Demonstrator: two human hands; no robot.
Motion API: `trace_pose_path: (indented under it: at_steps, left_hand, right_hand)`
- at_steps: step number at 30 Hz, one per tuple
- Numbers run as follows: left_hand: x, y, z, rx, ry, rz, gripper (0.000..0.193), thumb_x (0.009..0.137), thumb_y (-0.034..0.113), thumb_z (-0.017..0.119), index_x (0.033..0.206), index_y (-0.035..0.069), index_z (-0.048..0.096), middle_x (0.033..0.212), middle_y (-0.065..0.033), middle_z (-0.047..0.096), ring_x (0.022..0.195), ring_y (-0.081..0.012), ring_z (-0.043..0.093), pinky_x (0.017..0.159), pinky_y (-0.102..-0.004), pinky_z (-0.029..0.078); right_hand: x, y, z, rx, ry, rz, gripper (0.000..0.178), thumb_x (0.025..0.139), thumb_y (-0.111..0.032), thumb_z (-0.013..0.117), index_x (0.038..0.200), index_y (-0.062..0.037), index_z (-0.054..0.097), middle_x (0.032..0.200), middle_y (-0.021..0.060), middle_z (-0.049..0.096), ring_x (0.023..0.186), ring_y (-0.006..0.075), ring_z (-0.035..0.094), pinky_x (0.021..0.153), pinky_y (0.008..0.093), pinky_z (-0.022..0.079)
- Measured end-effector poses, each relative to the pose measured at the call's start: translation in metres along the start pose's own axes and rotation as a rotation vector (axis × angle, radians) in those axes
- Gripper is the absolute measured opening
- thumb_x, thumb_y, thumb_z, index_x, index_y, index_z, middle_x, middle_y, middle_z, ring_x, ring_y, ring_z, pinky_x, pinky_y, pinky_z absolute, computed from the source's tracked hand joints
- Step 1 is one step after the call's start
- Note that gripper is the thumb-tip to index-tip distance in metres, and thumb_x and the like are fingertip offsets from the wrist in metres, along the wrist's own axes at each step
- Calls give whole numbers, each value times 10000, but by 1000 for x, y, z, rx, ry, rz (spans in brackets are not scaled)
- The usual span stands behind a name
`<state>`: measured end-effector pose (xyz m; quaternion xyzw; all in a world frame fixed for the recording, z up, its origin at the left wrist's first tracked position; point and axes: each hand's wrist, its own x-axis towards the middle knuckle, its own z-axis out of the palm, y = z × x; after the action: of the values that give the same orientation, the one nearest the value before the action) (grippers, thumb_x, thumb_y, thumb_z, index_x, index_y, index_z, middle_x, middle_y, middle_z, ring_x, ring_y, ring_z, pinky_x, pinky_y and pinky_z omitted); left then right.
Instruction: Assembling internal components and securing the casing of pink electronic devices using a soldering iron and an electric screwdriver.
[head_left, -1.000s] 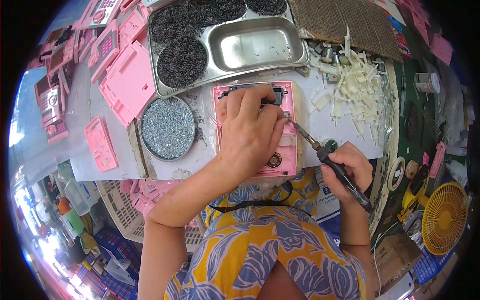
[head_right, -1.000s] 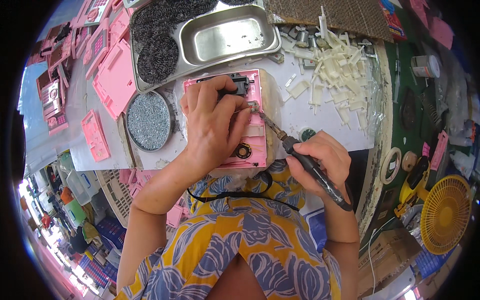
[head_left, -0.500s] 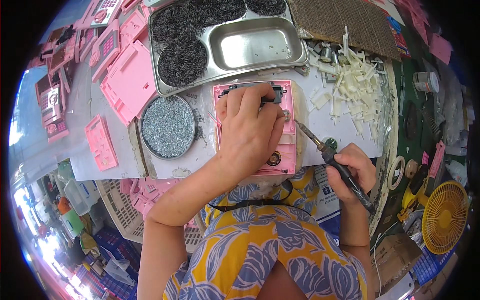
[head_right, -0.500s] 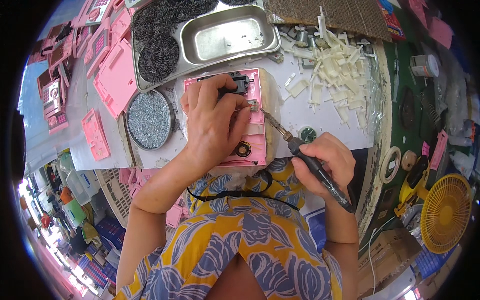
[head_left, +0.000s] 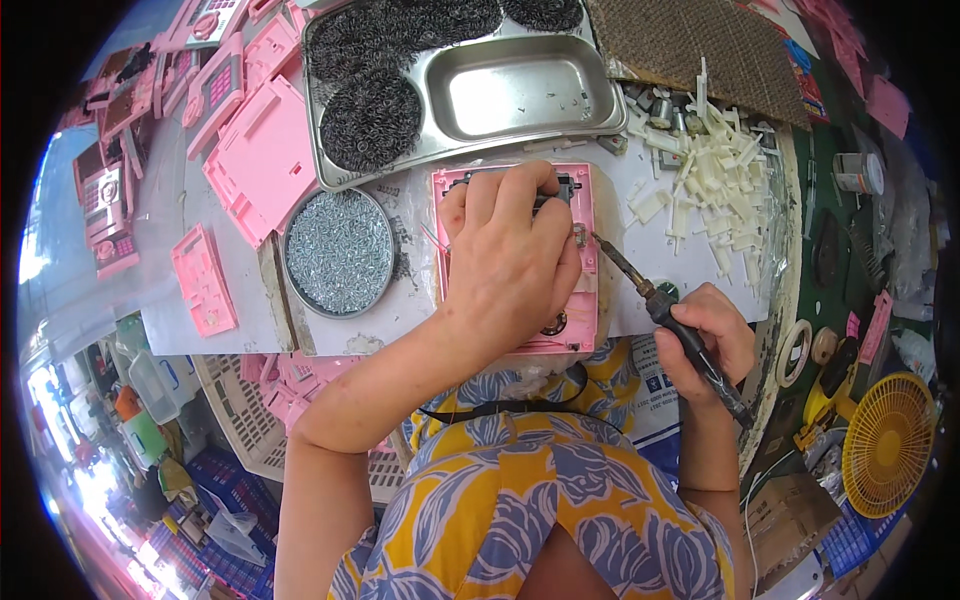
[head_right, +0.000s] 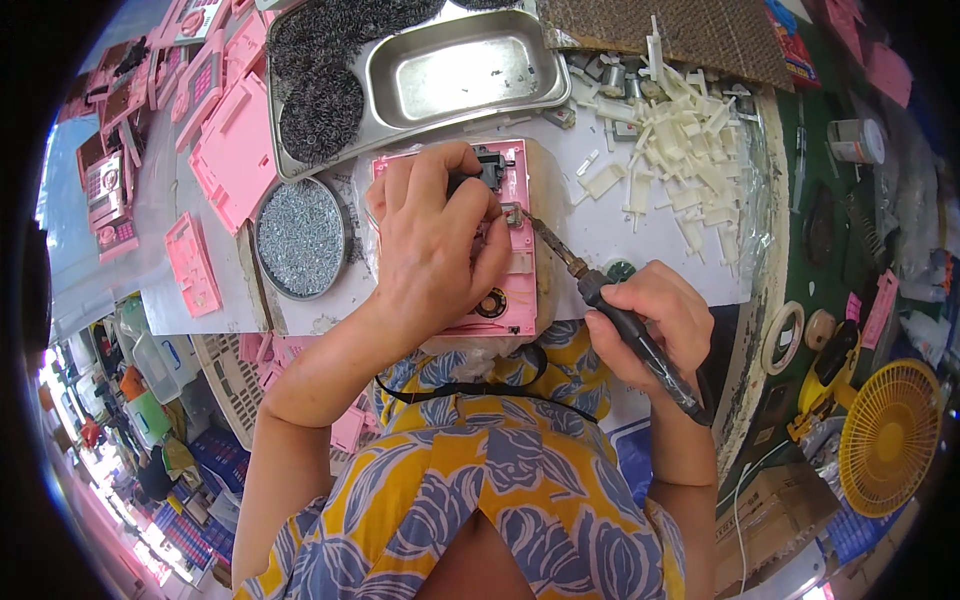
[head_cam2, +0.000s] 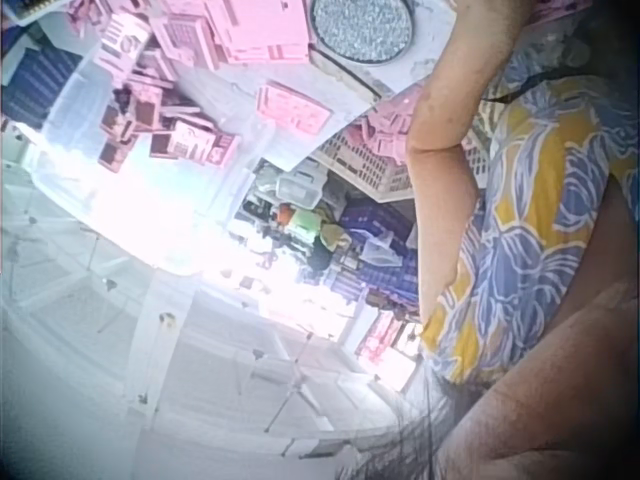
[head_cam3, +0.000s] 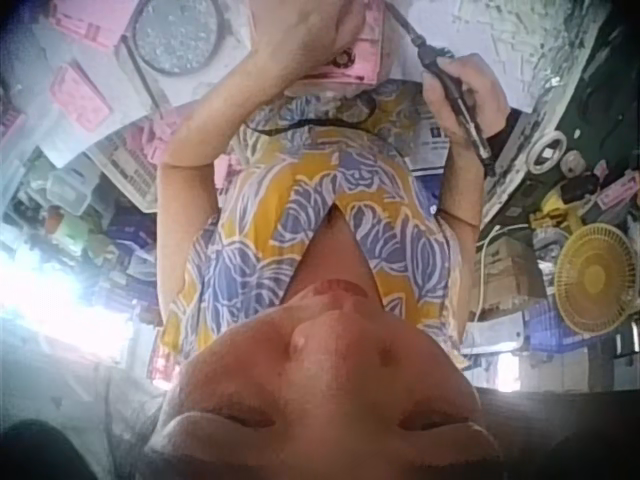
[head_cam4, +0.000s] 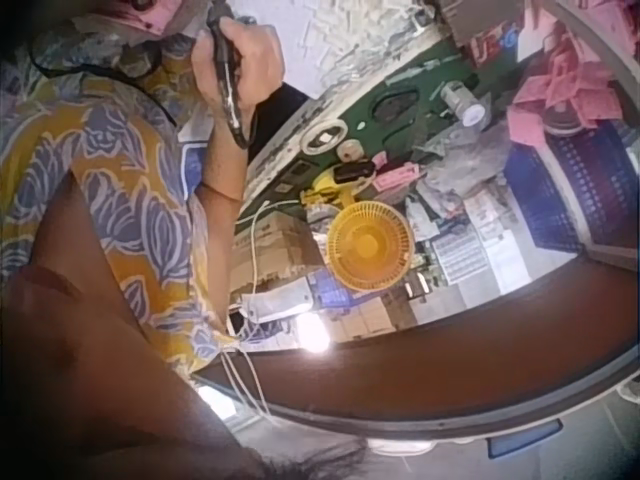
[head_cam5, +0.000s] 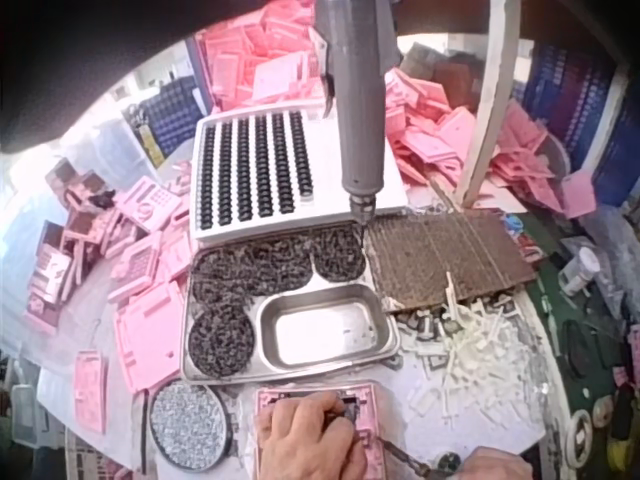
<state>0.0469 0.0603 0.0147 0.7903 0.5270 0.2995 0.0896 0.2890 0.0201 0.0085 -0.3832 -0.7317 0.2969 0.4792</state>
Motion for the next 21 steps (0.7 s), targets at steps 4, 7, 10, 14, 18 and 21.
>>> trace_pose_path:
  at_steps: [4, 7, 10, 14, 18, 21]
  left_hand:
    - [1, 2, 0, 13, -13, -15, 145, 736, 132, 744, 820, 91, 633, 1137, -100, 550, 1025, -334, 516, 873, -482, 352]
    - [2, 2, -1, 5, -20, -20, 145, 737, 128, 742, 825, 88, 635, 1140, -104, 549, 1022, -335, 514, 872, -482, 353]
    - [1, 2, 0, -6, -14, -14, 145, 737, 123, 741, 838, 83, 643, 1147, -106, 551, 1019, -336, 514, 872, -483, 352]
    - [1, 3, -1, 4, -7, -6, 153, 738, 117, 742, 860, 78, 658, 1155, -106, 554, 1018, -334, 514, 875, -482, 349]
    - [-1, 1, 1, 4, -1, 7, 156, 745, 127, 739, 872, 77, 661, 1157, -104, 553, 1023, -329, 513, 876, -479, 346]
    - [0, 2, 0, 17, -5, 3, 148, 756, 138, 732, 871, 80, 657, 1153, -104, 552, 1026, -326, 514, 873, -477, 344]
  right_hand:
    - [1, 1, 2, -3, -12, 17, 260, 802, -56, 809, 1003, 7, 658, 707, 71, 612, 568, 191, 547, 512, 301, 409]
    - [4, 2, 4, -4, -23, 23, 261, 799, -57, 810, 1002, 3, 658, 701, 74, 613, 569, 194, 549, 512, 306, 411]
    - [4, 3, 5, -8, -21, 25, 259, 793, -55, 811, 997, -1, 661, 700, 79, 617, 569, 205, 558, 513, 311, 419]
    - [9, 4, 5, -56, -52, -71, 262, 774, -35, 811, 991, -3, 667, 712, 89, 633, 568, 221, 568, 519, 313, 432]
    - [13, -1, 1, -98, -64, -111, 269, 758, -15, 808, 989, -1, 671, 715, 95, 639, 566, 228, 576, 523, 313, 439]
    - [14, -4, -1, -109, -53, -106, 273, 755, -9, 805, 992, 0, 671, 715, 96, 643, 568, 231, 583, 525, 314, 443]
